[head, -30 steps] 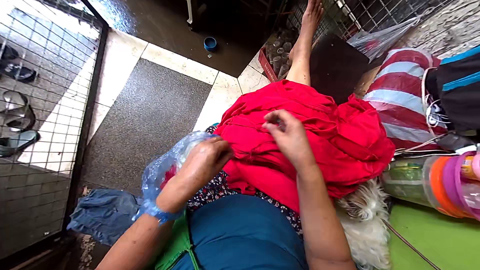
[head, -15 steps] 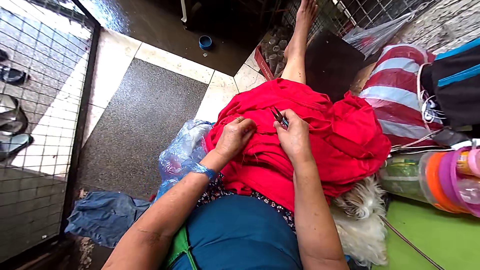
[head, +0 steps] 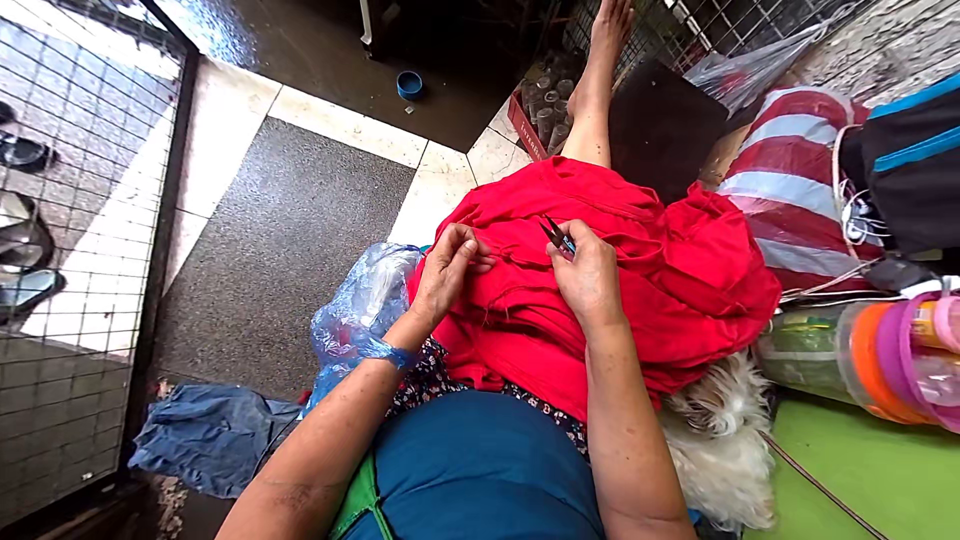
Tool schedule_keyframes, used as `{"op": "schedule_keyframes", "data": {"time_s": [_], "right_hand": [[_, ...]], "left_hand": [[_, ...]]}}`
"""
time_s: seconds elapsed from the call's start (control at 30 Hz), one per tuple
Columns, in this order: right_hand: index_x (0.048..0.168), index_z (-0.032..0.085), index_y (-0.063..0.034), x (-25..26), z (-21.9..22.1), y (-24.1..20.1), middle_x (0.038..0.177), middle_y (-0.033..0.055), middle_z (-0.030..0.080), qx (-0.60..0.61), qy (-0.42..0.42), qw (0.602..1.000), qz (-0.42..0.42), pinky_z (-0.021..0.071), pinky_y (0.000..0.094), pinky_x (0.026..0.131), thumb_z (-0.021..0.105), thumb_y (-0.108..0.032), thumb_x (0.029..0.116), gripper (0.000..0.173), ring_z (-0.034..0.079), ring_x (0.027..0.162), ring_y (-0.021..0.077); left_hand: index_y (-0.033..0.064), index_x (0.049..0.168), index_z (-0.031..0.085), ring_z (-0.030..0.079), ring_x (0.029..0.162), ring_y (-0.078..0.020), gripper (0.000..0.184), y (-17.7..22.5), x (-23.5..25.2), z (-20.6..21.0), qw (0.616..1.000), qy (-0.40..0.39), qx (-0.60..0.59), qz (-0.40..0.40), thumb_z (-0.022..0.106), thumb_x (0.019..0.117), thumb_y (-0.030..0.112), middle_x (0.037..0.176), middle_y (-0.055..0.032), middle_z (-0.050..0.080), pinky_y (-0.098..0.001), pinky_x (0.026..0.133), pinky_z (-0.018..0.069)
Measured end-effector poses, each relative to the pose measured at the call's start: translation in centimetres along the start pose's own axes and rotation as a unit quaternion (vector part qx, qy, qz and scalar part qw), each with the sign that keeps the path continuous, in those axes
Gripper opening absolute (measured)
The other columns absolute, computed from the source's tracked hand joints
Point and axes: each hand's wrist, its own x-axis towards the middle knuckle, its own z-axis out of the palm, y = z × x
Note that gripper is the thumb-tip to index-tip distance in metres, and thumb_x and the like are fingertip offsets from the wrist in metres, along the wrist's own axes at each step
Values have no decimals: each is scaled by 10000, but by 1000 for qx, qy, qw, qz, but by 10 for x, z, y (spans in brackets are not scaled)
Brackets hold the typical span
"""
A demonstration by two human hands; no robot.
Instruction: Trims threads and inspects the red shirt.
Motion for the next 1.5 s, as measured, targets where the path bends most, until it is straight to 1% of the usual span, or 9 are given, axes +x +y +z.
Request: {"op": "schedule_keyframes", "data": {"time_s": [0.23, 0.43, 0.6, 0.73, 0.8, 0.93, 1.23, 1.4, 1.5], "right_hand": [[1160, 648, 39, -17, -9, 7, 1110, 223, 655, 63, 105, 990, -75, 560, 461, 810, 668, -15, 948, 219, 668, 966, 326], [1448, 482, 27, -28, -70, 75, 1445, 249, 528, 93, 113, 986, 74, 462, 523, 1036, 679, -39, 936, 553, 548, 1293, 347], [1146, 663, 101, -25, -59, 95, 1144, 247, 668, 89, 58, 993, 41, 501, 499, 923, 714, -43, 939, 257, 643, 1041, 325], [1126, 653, 121, -14, -85, 94, 1068, 249, 683, 91, 139, 986, 0, 520, 454, 893, 715, -59, 923, 278, 658, 979, 282], [1102, 643, 122, 8, -95, 95, 1011, 224, 668, 92, 195, 976, 10, 495, 408, 867, 724, -102, 915, 302, 622, 926, 230], [1239, 572, 166, 62, -71, 130, 1211, 354, 613, 80, 184, 975, 93, 455, 568, 1031, 693, -191, 971, 462, 600, 1161, 445], [1226, 591, 154, 51, -34, 154, 1149, 327, 634, 93, 160, 973, 141, 453, 505, 983, 595, -220, 1046, 416, 617, 1067, 386], [1115, 638, 128, 52, -36, 156, 966, 191, 654, 145, 250, 953, 93, 489, 333, 846, 617, -157, 1017, 302, 601, 871, 170], [1107, 631, 128, 61, -56, 146, 986, 166, 648, 149, 312, 936, 64, 480, 286, 858, 608, -150, 1012, 295, 593, 900, 126]], "left_hand": [[75, 780, 576, 531, 661, -27, 417, -1, -5, -18, 992, 62, 113, 4, 411, 1083, 311, 701, 42, 564, -263, 687, 477], [-20, 1378, 575, 674, 1042, -294, 484, 13, 25, 4, 971, -99, 214, -30, 672, 965, 214, 1257, -214, 651, -490, 901, 550], [-39, 1002, 700, 666, 850, -339, 149, 40, 53, 20, 918, -214, 334, 18, 681, 943, 96, 875, -191, 686, -579, 813, 517], [-145, 1162, 586, 698, 919, -437, 250, 75, 78, 23, 908, -139, 384, 91, 530, 1015, 49, 988, -300, 682, -618, 861, 539], [-141, 1188, 526, 721, 936, -319, 250, 85, 103, 27, 947, -55, 304, 84, 476, 1037, 52, 1059, -264, 675, -496, 880, 585], [-43, 1263, 479, 552, 1287, -187, 278, 66, 133, 23, 995, -54, 86, 1, 509, 1039, 119, 1445, -177, 526, -393, 1048, 476], [-28, 1426, 518, 609, 1247, -345, 462, -2, 86, 7, 964, -104, 216, -110, 540, 1067, 262, 1339, -249, 619, -526, 1087, 452], [-29, 1123, 684, 658, 913, -294, 298, 9, 109, 14, 945, -180, 264, -74, 580, 1049, 239, 967, -193, 691, -552, 882, 502], [-51, 1193, 648, 659, 884, -265, 311, 23, 125, 15, 968, -75, 235, -33, 537, 1058, 206, 966, -190, 687, -506, 872, 520]]}}
